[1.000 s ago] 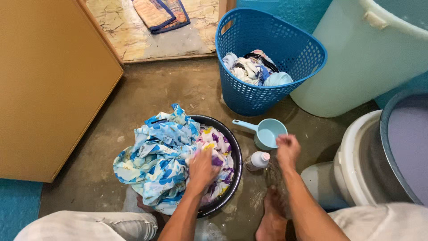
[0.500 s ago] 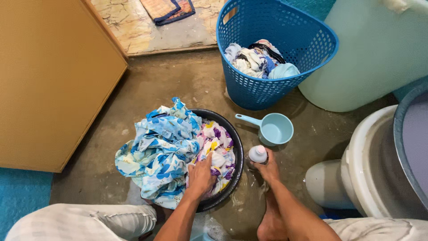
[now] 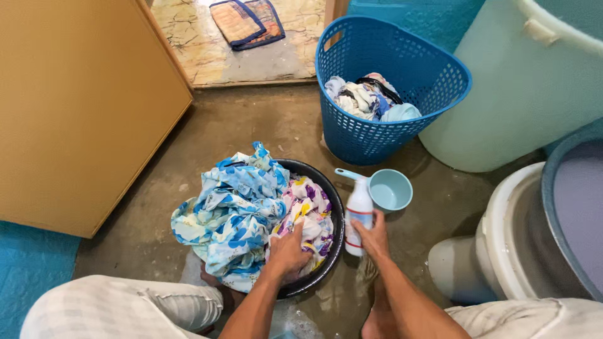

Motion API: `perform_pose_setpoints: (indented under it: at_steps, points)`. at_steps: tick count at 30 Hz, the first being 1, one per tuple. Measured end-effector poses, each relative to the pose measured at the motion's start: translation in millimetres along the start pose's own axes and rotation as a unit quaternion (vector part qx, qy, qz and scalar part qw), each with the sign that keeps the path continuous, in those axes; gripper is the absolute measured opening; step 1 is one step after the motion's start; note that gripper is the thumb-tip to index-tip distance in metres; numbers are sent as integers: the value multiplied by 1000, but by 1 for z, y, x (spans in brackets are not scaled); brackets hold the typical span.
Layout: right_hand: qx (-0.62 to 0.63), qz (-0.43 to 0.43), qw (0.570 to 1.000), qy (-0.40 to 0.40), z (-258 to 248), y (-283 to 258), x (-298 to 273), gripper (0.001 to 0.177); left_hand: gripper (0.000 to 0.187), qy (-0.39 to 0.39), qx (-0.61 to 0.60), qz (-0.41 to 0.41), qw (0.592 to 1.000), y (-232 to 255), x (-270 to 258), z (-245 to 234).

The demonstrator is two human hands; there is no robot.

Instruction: The person washes laundry by hand in a black basin, applying detergent from a white bottle and scrubbing various pieces of fabric before placing them into a blue basket.

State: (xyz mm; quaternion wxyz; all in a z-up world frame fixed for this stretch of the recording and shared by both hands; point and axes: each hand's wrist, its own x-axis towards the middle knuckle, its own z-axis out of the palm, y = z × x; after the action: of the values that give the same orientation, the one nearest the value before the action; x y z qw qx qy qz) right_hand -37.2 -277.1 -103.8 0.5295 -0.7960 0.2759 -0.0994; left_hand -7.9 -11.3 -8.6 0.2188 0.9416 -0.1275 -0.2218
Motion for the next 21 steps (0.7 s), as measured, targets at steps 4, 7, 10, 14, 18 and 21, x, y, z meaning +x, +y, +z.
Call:
perform_pose_setpoints:
  at_steps: [4, 7, 10, 14, 18, 21]
  points:
    - [-11, -68, 995, -71, -9, -67, -8, 74, 66, 172, -73, 76, 980, 13, 9, -7]
    - [74, -108, 971, -199, -17, -116, -19, 66, 64, 127, -466, 88, 871, 33, 19, -13]
    - [69, -92, 941, -318, -26, -162, -28, 63, 52, 35, -674, 73, 734, 44, 16, -16]
    - [40, -53, 913, -402, -35, -183, -46, 61, 48, 85, -628, 144, 760, 41, 10, -11]
    - [153, 54, 927, -337, -30, -174, -36, 72, 49, 125, -705, 64, 695, 47, 16, -19]
    - [374, 185, 872, -256, -31, -151, -28, 76, 49, 115, -772, -4, 625, 50, 20, -32]
